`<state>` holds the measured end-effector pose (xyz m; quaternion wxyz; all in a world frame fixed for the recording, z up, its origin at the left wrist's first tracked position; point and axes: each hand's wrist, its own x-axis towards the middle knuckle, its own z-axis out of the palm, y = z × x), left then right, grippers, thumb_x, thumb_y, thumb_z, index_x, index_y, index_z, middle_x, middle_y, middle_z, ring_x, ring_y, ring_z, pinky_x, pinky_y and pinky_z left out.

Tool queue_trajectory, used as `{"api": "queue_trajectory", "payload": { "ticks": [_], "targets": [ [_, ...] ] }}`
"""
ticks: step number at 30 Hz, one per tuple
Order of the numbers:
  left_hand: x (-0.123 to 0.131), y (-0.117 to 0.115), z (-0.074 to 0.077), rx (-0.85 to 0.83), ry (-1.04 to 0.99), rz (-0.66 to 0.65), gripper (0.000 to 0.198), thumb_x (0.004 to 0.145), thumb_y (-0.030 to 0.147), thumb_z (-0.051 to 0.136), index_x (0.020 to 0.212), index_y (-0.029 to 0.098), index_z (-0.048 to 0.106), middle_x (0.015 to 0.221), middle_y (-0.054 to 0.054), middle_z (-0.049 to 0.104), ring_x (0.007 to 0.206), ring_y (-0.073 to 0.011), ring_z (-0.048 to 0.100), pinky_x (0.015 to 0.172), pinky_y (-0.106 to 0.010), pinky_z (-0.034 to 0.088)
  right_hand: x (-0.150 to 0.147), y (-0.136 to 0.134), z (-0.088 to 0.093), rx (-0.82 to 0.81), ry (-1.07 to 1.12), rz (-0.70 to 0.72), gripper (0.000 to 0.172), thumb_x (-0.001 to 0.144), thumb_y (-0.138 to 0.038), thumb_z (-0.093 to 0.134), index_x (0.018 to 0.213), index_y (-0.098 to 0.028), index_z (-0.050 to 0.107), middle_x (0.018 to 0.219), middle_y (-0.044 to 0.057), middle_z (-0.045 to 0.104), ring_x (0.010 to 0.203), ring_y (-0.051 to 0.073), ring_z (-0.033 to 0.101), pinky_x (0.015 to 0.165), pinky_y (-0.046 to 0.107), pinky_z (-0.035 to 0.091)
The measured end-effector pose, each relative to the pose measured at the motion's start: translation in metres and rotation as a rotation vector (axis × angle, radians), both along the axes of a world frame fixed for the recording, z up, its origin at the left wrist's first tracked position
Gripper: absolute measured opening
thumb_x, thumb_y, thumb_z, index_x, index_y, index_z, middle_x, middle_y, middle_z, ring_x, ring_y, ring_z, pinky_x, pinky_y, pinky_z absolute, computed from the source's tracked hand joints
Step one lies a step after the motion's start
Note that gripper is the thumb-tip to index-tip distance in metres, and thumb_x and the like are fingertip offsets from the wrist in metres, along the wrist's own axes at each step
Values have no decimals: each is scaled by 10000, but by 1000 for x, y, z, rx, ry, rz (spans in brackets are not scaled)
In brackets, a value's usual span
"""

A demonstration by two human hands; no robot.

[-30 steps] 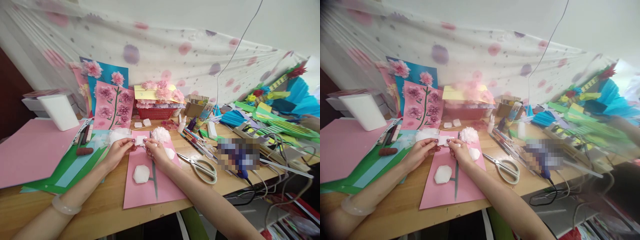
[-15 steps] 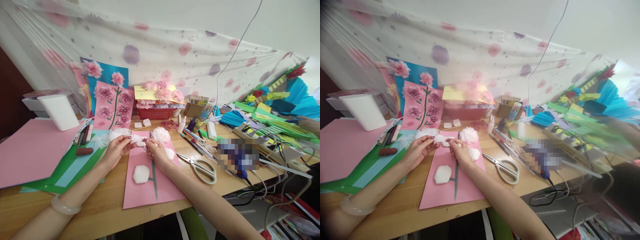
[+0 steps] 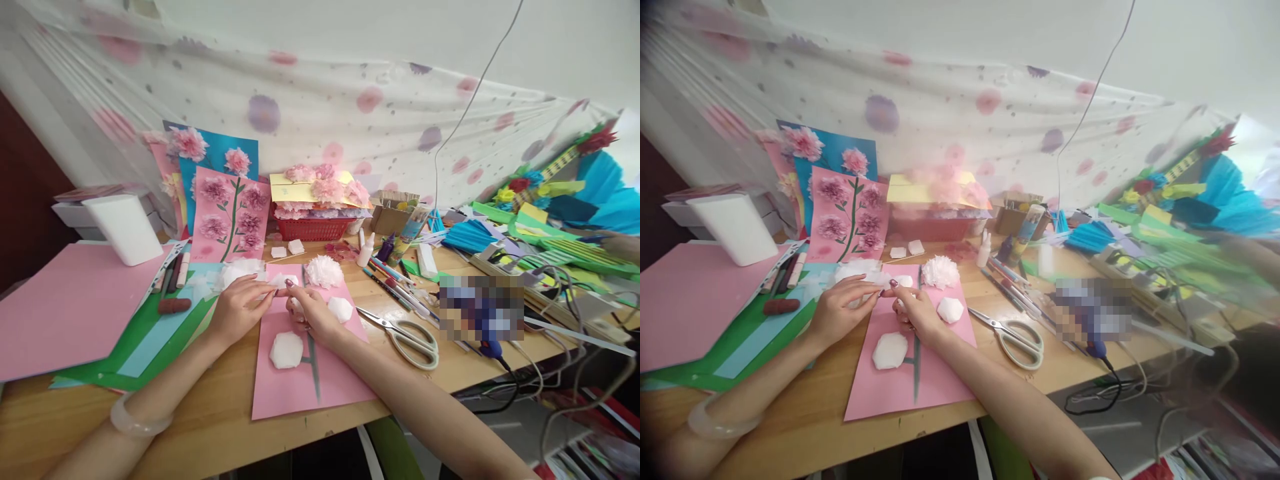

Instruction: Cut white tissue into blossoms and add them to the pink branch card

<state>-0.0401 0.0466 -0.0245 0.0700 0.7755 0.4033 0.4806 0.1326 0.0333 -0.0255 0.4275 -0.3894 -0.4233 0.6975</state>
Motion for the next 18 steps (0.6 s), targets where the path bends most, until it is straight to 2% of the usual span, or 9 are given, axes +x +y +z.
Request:
{"api": "queue_trajectory", "payload": {
  "ticks": [3,6,9,14,18],
  "targets": [
    [1,0,1,68,32,56,153,770,254,575,731,249,723,794,-25,762,770,-207,691,1023,-460,381,0,1,-1,-5,7,-13,301,725,-429,637,853,-156,643,544,-82,377,403,38,206,405,216,84],
    [0,1,2,56,-21,129,151,767,276,571,698,245,702,785,-26,752,811,-211,682,1031,-458,375,0,3,-3,-4,20,-46,211,705,-364,621,761,-166,577,542,-78,400,403,40,239,400,214,94],
    [0,0,3,32,-70,108,130,749,277,587,690,245,698,782,-22,747,819,-210,676,1033,-449,379,1,5,-4,-9,33,-54,220,722,-388,589,724,-182,510,549,-69,434,405,46,271,393,213,108],
    [7,-5,3,-165,-262,70,99,700,293,620,686,244,705,808,-15,746,870,-224,666,1028,-434,392,1,5,-5,13,20,-48,251,679,-376,653,693,-189,486,537,-79,419,400,40,264,390,209,102],
    [4,-3,0,-288,-487,206,157,728,348,632,756,215,711,825,-36,743,874,-249,668,874,-387,488,2,6,-7,36,-13,-78,245,677,-355,635,637,-189,459,537,-76,408,395,37,268,384,208,117]
  ]
}}
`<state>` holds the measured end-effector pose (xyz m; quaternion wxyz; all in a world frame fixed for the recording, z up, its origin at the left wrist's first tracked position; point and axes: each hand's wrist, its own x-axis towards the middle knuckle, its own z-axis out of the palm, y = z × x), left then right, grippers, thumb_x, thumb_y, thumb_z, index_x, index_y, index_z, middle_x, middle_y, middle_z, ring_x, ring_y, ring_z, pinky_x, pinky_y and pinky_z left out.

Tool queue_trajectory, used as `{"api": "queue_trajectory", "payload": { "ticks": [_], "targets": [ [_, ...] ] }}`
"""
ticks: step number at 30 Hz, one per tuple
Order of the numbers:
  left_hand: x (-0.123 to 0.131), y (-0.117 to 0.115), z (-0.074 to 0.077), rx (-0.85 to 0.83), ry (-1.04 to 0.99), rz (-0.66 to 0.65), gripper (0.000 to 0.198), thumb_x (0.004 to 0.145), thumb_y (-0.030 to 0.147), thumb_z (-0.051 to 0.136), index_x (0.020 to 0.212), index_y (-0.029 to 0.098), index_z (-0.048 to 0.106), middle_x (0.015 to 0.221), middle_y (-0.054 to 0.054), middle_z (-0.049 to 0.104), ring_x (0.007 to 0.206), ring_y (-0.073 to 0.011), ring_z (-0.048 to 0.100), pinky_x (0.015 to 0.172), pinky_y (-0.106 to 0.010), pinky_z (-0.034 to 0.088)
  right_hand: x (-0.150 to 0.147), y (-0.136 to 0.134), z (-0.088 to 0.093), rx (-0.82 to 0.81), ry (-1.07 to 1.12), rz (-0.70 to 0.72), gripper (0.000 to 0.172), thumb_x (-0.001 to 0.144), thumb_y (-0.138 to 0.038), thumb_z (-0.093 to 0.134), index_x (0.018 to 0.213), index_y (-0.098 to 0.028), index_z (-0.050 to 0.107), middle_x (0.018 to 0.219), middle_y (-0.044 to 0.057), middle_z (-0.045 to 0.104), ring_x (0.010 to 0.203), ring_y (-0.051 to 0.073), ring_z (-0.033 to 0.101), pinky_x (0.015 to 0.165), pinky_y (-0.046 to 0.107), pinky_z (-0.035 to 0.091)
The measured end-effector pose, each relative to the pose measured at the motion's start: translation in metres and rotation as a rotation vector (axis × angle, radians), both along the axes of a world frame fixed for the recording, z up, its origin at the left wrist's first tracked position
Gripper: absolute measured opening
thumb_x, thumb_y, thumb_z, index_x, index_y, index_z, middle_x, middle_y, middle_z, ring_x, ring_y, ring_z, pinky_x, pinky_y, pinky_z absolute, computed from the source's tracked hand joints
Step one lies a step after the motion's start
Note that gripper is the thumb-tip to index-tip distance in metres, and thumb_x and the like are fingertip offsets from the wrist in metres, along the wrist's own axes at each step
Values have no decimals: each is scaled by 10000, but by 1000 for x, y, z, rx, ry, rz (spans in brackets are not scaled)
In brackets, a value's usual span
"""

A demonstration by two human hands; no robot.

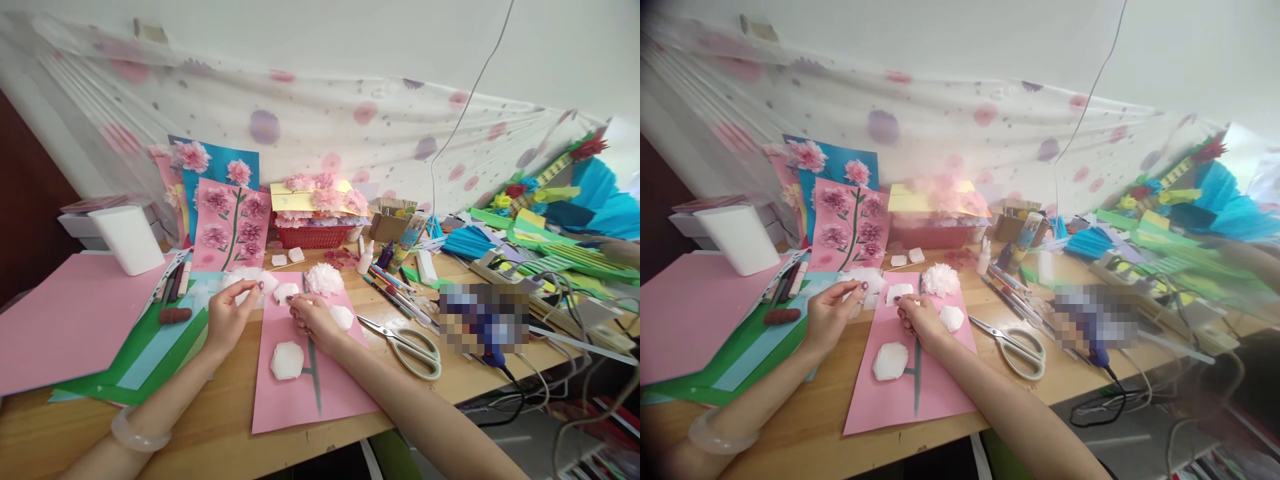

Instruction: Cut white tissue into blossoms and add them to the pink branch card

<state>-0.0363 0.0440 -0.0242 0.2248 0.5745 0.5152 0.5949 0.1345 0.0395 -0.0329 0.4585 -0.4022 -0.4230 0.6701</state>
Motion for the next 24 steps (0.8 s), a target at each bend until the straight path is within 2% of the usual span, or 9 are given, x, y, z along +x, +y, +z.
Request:
{"api": "queue_trajectory", "payload": {
  "ticks": [3,7,9,11,14,16,21,22,24],
  "targets": [
    [-5,3,-1,137,138,82,138,757,310,616,787,225,720,852,-35,750,886,-245,672,931,-403,454,0,1,-1,18,-33,-30,223,687,-344,613,622,-187,470,535,-70,417,395,42,285,379,209,135],
    [-3,0,1,359,569,-145,165,747,199,599,799,262,742,850,-24,768,853,-228,693,1095,-489,259,-1,0,-1,38,-66,-30,211,701,-356,606,630,-187,502,519,-63,436,393,53,307,379,212,157],
    [0,-3,2,375,686,-241,233,743,168,578,871,272,742,896,-22,768,867,-227,695,1117,-517,191,-1,0,0,49,-75,-9,258,727,-388,582,594,-186,495,492,-57,430,391,61,318,382,217,174],
    [2,-5,2,363,733,-278,274,737,162,565,916,277,737,945,-21,763,890,-229,690,1125,-529,156,-1,0,0,63,-80,10,311,751,-420,555,559,-185,486,470,-51,418,389,66,323,386,221,189],
    [1,-5,1,325,690,-277,270,730,178,565,901,290,742,932,-15,764,881,-229,687,1124,-526,166,-1,1,0,85,-92,11,297,727,-392,588,547,-189,468,468,-58,406,391,63,311,387,221,183],
    [-2,-3,1,290,617,-239,263,741,188,551,893,286,742,908,-17,765,857,-224,685,1110,-507,224,-1,1,0,94,-100,4,267,706,-355,611,557,-192,459,481,-62,408,398,62,308,389,221,177],
    [-5,2,3,219,385,56,397,771,237,537,1153,195,638,1139,-99,681,1066,-260,605,995,-415,404,0,-1,3,99,-114,2,227,720,-318,593,579,-194,466,513,-61,421,410,62,310,401,220,183],
    [-3,2,3,178,349,55,409,773,260,548,1166,181,626,1150,-108,671,1077,-265,597,971,-404,424,-1,-1,4,101,-116,9,233,725,-324,600,580,-194,473,513,-61,424,411,63,317,404,219,187],
    [2,1,2,44,292,-74,352,772,312,578,1084,175,664,1082,-101,699,1025,-262,625,921,-379,461,-2,-3,5,106,-117,30,251,735,-357,624,590,-195,499,512,-59,437,412,64,334,408,219,195]
  ]
}}
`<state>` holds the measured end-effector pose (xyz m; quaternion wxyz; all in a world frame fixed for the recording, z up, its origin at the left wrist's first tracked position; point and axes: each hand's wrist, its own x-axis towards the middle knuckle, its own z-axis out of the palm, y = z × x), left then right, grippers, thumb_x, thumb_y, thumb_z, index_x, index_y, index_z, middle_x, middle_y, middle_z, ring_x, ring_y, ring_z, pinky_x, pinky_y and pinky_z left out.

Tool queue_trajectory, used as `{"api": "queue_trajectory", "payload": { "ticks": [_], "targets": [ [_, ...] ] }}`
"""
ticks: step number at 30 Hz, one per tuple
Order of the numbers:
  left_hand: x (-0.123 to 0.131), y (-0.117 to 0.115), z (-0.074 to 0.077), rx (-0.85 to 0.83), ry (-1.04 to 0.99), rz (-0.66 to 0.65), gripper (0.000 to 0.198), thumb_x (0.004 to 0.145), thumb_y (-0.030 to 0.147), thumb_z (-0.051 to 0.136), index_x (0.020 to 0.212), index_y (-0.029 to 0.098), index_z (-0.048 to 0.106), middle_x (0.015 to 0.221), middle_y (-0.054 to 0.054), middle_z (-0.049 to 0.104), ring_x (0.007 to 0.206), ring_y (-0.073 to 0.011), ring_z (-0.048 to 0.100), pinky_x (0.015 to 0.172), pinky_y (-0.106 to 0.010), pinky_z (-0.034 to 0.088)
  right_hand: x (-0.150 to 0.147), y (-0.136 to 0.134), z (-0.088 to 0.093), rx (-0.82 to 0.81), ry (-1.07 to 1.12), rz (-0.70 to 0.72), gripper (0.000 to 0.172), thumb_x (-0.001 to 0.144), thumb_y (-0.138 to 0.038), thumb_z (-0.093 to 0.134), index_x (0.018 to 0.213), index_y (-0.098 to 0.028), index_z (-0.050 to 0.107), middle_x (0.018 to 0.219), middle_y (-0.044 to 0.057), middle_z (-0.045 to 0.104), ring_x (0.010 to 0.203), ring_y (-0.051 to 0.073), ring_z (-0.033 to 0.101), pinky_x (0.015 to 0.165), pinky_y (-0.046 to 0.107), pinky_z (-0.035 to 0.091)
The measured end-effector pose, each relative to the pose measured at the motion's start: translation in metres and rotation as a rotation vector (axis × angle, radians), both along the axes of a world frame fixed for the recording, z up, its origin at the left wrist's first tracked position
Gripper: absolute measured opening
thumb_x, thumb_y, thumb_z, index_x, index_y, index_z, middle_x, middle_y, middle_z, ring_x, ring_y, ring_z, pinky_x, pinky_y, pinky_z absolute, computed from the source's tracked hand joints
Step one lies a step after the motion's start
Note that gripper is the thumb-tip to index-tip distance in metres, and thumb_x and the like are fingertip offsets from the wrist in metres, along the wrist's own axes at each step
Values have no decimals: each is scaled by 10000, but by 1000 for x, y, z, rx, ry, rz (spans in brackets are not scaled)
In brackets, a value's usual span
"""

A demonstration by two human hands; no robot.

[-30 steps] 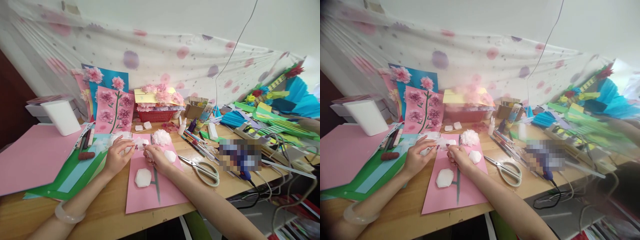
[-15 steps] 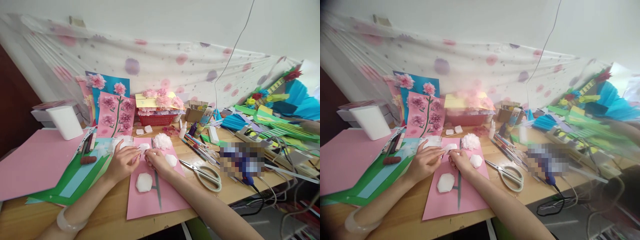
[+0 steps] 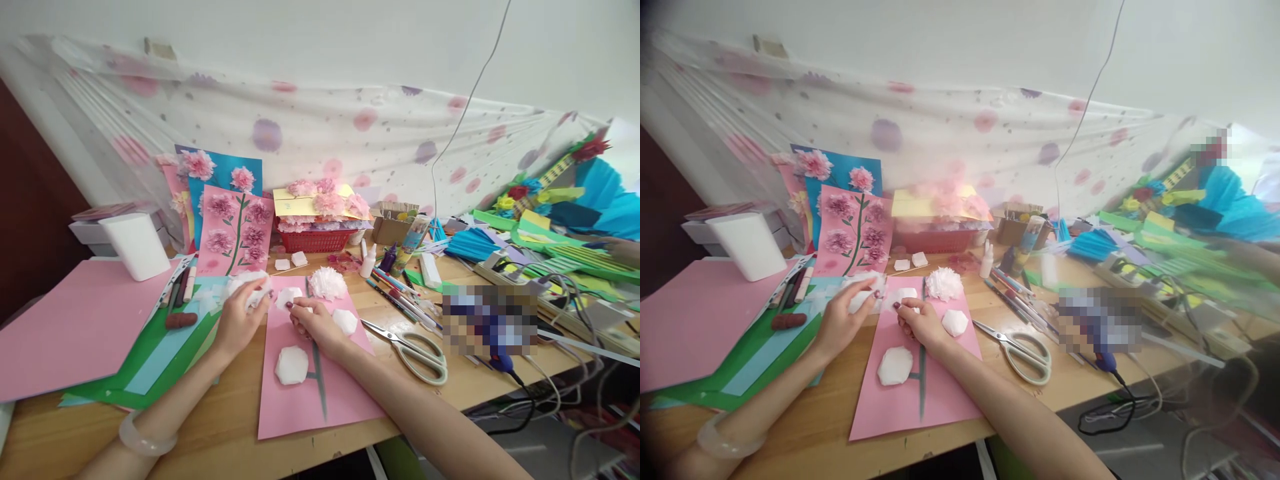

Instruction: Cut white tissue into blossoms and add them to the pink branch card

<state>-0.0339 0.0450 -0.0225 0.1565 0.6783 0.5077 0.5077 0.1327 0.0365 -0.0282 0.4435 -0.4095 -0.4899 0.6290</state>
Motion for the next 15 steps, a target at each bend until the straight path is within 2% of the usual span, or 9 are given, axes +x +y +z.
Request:
{"api": "queue_trajectory", "payload": {
  "ticks": [3,5,6,8,9,11,13,14,15],
  "targets": [
    [3,3,-7,-188,-85,-128,232,745,370,632,851,180,712,884,-71,748,866,-245,678,799,-334,518,-1,-2,0,-12,7,28,235,737,-386,664,637,-196,568,483,-64,447,396,64,332,406,219,189],
    [-5,11,-11,-153,-145,-4,248,758,394,617,821,170,702,820,-70,747,787,-236,686,741,-329,533,-1,-3,-1,-38,24,40,178,719,-354,704,717,-193,627,445,-75,436,382,63,316,400,218,183],
    [-12,17,-12,-119,-159,69,278,788,396,580,885,159,690,858,-85,742,798,-240,685,743,-345,535,-1,-2,-1,-56,40,44,171,706,-331,724,761,-191,643,432,-80,429,379,63,310,398,215,185],
    [-30,28,-12,-65,-148,149,315,789,352,573,1015,144,648,1014,-128,710,912,-272,664,829,-403,512,-1,-1,-2,-103,98,46,207,692,-309,745,828,-193,642,458,-81,449,394,64,333,396,205,212],
    [-38,33,-11,-36,-123,176,348,729,302,641,1042,150,637,1091,-138,680,1014,-305,625,911,-443,468,0,0,-2,-133,137,50,226,697,-319,742,848,-194,630,501,-73,477,413,65,364,401,200,239],
    [-46,36,-8,37,-71,241,420,652,207,693,1064,163,621,1226,-150,599,1209,-364,481,1054,-522,307,1,3,-1,-203,224,76,268,730,-382,710,877,-187,601,618,-40,537,479,78,453,434,200,323],
    [-40,31,-5,112,-29,287,426,674,173,666,1096,173,602,1328,-145,509,1306,-367,350,1095,-556,189,2,6,-1,-271,293,119,320,788,-459,638,901,-165,580,720,10,583,577,108,540,508,227,415],
    [-33,26,-3,142,-2,280,416,690,169,654,1102,175,599,1328,-139,503,1300,-352,355,1088,-549,199,2,8,0,-302,324,141,344,821,-487,591,906,-154,572,749,33,596,621,124,567,548,246,447],
    [-23,19,-3,157,32,233,369,706,183,654,1073,190,616,1252,-113,565,1232,-313,442,1066,-504,266,2,8,0,-332,368,161,357,854,-500,542,906,-148,563,771,50,606,659,136,585,579,260,466]
  ]
}}
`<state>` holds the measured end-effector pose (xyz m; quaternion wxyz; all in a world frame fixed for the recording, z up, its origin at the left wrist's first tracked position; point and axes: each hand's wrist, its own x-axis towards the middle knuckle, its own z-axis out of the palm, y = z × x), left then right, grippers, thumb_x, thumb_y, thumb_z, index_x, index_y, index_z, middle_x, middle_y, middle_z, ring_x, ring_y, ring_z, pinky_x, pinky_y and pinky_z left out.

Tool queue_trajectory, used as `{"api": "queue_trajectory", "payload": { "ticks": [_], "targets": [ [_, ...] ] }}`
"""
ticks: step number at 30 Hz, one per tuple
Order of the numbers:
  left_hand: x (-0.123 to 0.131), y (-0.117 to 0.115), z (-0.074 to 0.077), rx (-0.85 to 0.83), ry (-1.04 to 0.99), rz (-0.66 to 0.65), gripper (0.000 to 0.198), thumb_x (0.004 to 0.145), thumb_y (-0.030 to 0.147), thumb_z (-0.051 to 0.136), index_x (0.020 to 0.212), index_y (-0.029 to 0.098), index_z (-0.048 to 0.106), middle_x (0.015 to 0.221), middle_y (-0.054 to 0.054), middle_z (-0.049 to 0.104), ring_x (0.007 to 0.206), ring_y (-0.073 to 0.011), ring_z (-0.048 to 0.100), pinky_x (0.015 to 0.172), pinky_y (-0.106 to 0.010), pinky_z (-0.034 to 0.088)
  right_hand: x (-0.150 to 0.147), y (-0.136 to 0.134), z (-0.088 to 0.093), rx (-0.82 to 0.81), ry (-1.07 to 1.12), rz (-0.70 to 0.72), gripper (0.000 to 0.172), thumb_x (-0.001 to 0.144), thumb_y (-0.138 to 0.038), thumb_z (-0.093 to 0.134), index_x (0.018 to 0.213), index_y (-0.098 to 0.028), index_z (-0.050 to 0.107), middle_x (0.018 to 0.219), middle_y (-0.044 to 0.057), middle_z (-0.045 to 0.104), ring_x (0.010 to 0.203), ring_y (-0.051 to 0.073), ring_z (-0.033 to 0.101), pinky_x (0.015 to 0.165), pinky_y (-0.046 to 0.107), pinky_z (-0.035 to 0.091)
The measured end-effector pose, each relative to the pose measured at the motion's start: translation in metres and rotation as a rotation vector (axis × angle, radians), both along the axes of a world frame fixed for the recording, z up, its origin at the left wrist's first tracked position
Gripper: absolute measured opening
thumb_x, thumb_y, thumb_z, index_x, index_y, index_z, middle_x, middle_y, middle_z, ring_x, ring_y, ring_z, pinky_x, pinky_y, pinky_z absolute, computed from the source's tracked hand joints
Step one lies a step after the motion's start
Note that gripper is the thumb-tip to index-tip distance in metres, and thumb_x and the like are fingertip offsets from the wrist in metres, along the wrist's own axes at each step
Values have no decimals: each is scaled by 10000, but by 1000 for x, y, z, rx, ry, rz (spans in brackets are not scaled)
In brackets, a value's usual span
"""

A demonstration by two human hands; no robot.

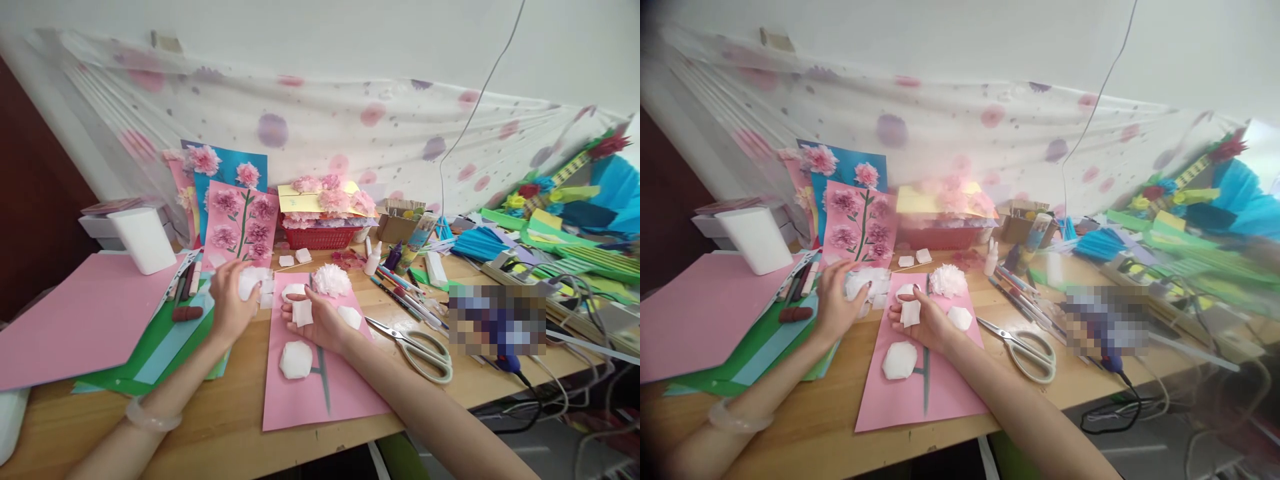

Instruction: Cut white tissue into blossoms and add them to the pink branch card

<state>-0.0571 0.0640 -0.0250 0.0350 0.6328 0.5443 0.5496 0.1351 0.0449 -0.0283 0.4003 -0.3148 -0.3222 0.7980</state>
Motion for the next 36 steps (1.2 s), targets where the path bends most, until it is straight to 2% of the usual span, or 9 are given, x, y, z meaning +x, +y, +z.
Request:
{"api": "queue_trajectory", "payload": {
  "ticks": [2,5,14,16,18,21,25,28,36],
  "targets": [
    [20,-15,0,14,205,-186,206,768,213,631,971,225,663,1087,-66,664,1101,-265,542,1017,-474,312,0,1,0,-53,123,39,351,908,-488,465,905,-148,550,786,61,614,693,145,597,577,253,472],
    [40,-34,-1,-18,469,-364,193,771,258,667,962,270,688,1087,-44,697,1112,-292,526,1013,-537,214,0,1,-2,-110,285,99,318,947,-441,418,910,-153,547,761,48,610,676,143,595,473,204,423],
    [37,-37,2,30,413,-372,134,826,205,608,895,262,709,996,-19,743,1012,-249,593,1015,-530,141,0,2,-4,-90,301,11,266,967,-341,424,856,-142,562,737,19,598,642,103,571,644,223,500],
    [36,-35,3,2,341,-369,133,817,192,603,826,261,717,938,-12,749,982,-242,605,1019,-519,170,0,3,-4,-76,270,-22,243,966,-307,421,878,-134,567,764,30,606,688,109,590,703,246,508],
    [35,-33,4,-52,195,-379,122,798,213,608,769,247,721,867,-20,749,921,-233,619,978,-472,284,1,3,-4,-54,228,-48,183,948,-265,448,916,-132,570,793,37,611,712,114,601,714,263,508],
    [32,-27,4,-235,-181,-388,106,732,305,665,728,207,708,771,-33,729,781,-209,629,789,-350,441,2,2,-4,7,149,-80,120,872,-255,571,929,-148,574,741,2,579,606,87,559,580,216,468],
    [30,-21,4,-440,-588,-420,255,579,340,795,679,177,625,655,20,654,654,-141,585,664,-251,436,1,-2,-4,132,38,-105,250,770,-367,698,834,-166,564,566,-87,417,405,18,292,389,150,198],
    [29,-18,2,-475,-674,-491,303,555,318,817,658,167,575,631,48,590,636,-104,541,651,-217,409,-1,-6,-3,206,-35,-76,293,713,-371,746,784,-177,539,530,-103,365,406,21,204,401,185,98],
    [31,-19,3,-555,-801,-604,364,557,316,826,679,168,516,666,38,599,678,-100,558,676,-211,422,-1,-5,-5,298,-111,-105,260,716,-363,725,783,-182,551,529,-105,323,435,40,205,438,226,103]
  ]
}}
